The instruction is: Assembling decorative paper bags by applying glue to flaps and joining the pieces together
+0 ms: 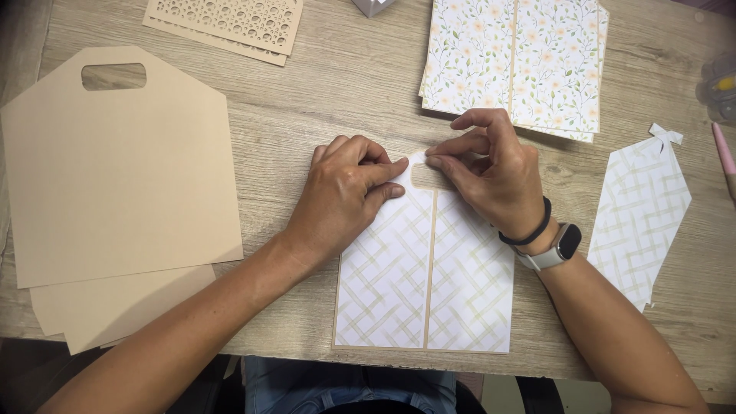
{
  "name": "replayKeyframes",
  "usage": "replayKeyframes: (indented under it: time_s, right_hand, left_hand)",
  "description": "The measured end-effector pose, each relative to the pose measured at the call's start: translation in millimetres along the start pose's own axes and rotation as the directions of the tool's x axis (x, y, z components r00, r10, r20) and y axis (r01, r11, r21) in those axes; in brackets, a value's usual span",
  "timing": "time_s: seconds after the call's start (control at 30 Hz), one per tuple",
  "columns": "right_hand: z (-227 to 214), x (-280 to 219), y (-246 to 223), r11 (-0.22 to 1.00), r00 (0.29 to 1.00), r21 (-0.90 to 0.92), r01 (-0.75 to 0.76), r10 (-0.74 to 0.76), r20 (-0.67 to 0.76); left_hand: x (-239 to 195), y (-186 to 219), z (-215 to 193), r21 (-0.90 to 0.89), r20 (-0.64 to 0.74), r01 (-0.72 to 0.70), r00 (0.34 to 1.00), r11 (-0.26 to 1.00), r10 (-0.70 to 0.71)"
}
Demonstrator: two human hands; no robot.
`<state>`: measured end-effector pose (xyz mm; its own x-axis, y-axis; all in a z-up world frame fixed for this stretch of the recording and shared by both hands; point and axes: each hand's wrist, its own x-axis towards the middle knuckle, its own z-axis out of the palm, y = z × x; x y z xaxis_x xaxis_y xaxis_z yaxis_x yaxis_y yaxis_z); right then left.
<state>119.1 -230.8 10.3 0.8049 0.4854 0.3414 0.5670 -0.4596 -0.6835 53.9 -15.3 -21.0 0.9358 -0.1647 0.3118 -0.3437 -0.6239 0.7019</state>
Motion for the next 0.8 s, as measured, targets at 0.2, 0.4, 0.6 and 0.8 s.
replayKeyframes:
  time_s: [0.2, 0.4, 0.6, 0.8]
  right_hand:
    - [0, -1, -1, 1.000, 1.000, -0.022, -0.002, 0.002, -0.009]
    - [-1, -1, 0, 1.000, 1.000, -0.027, 0.011, -0.010, 0.007]
    - [-7, -4, 11, 0.884, 0.981, 0.428, -0.189, 0.190, 0.039]
    - [-9, -15, 8, 0.994, 0.992, -0.028, 0.102, -0.100, 0.076]
  left_hand:
    - [1, 1, 1, 0.015, -0.001, 0.004, 1.000, 1.000, -0.004]
    - [2, -3, 4, 0.062, 0.012, -0.032, 0.999, 0.998, 0.031]
    - [1, -2, 11, 0.267, 0.062, -0.182, 0.983, 0.947, 0.171]
    - [-3, -1, 22, 0.417, 0.038, -0.279, 0.956, 0.865, 0.290]
